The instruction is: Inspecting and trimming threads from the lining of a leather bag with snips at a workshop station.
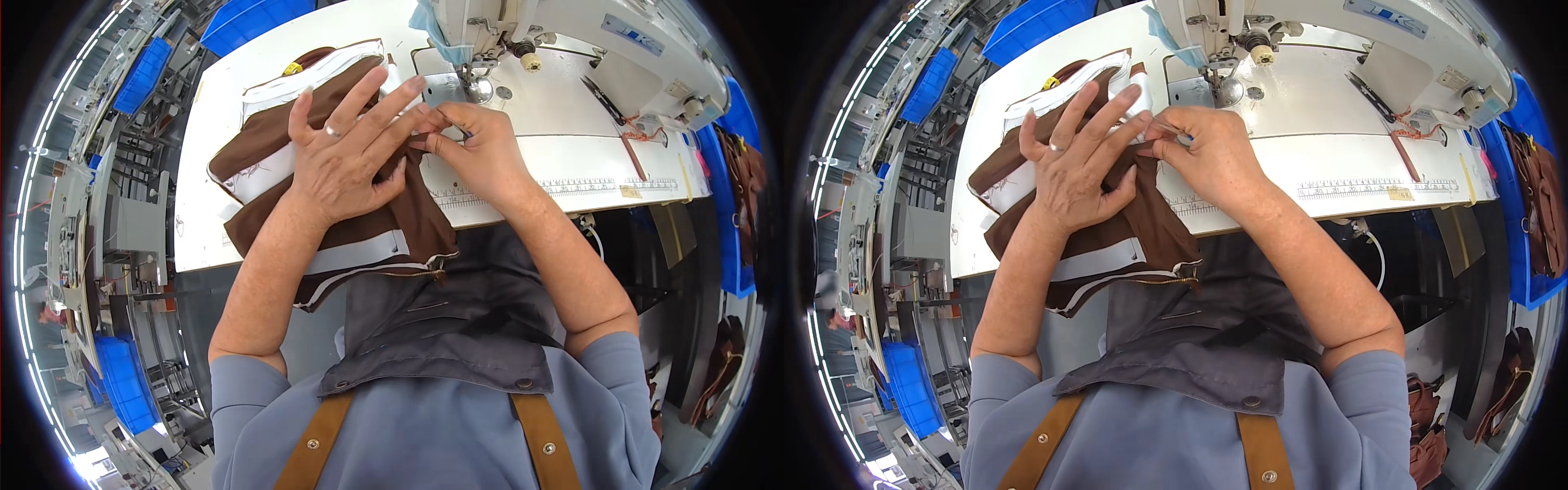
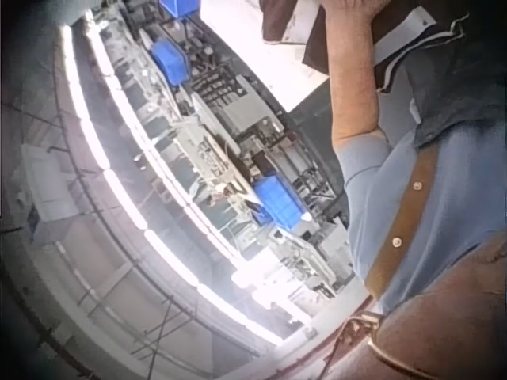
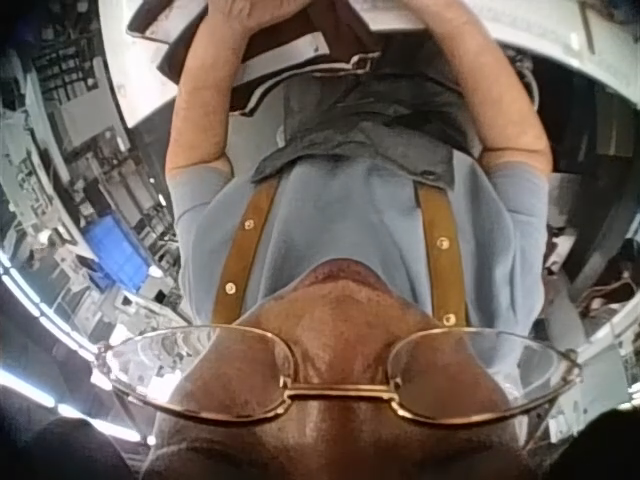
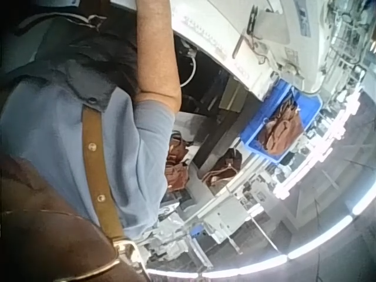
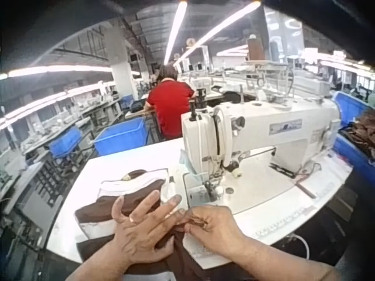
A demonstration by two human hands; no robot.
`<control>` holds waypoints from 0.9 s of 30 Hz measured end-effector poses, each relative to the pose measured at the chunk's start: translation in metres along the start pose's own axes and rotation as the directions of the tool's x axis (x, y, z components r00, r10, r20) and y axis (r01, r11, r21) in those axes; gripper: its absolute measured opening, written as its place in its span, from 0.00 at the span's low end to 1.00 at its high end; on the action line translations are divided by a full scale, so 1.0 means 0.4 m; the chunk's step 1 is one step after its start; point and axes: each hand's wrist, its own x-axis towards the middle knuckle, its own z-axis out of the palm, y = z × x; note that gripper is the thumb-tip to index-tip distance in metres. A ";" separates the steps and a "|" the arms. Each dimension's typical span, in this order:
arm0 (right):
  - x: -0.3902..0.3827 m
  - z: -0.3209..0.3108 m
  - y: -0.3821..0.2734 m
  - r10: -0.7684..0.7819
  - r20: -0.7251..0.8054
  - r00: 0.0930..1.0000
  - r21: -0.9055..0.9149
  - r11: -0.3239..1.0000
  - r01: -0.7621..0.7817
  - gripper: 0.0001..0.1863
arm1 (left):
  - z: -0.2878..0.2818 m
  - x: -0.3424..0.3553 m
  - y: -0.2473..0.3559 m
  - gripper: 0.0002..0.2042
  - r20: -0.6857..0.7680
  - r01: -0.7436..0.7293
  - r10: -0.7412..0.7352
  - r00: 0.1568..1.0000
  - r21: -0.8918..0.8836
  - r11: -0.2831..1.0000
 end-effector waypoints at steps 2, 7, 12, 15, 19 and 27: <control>0.011 -0.023 -0.026 -0.016 0.035 0.999 -0.083 0.996 0.019 0.06 | -0.009 0.032 0.003 0.26 0.038 0.029 -0.021 0.999 -0.220 0.975; 0.023 -0.049 -0.024 0.018 0.121 0.992 -0.162 0.987 0.002 0.05 | 0.011 0.067 0.000 0.17 0.124 0.087 -0.055 0.991 -0.270 0.959; 0.054 -0.064 -0.014 0.060 0.221 0.973 -0.057 0.997 -0.048 0.04 | 0.005 0.083 -0.051 0.17 0.265 0.082 0.031 0.964 -0.407 0.910; 0.066 -0.064 0.005 0.083 0.268 0.960 0.068 0.992 -0.105 0.04 | 0.007 0.088 -0.067 0.16 0.335 0.149 0.035 0.941 -0.508 0.848; 0.071 -0.071 0.020 0.120 0.278 0.953 0.130 0.978 -0.161 0.03 | 0.016 0.094 -0.076 0.16 0.399 0.163 0.067 0.915 -0.515 0.842; 0.074 -0.088 -0.006 0.133 0.292 0.947 -0.028 0.991 -0.130 0.10 | 0.026 0.087 -0.086 0.18 0.394 0.183 0.049 0.918 -0.529 0.829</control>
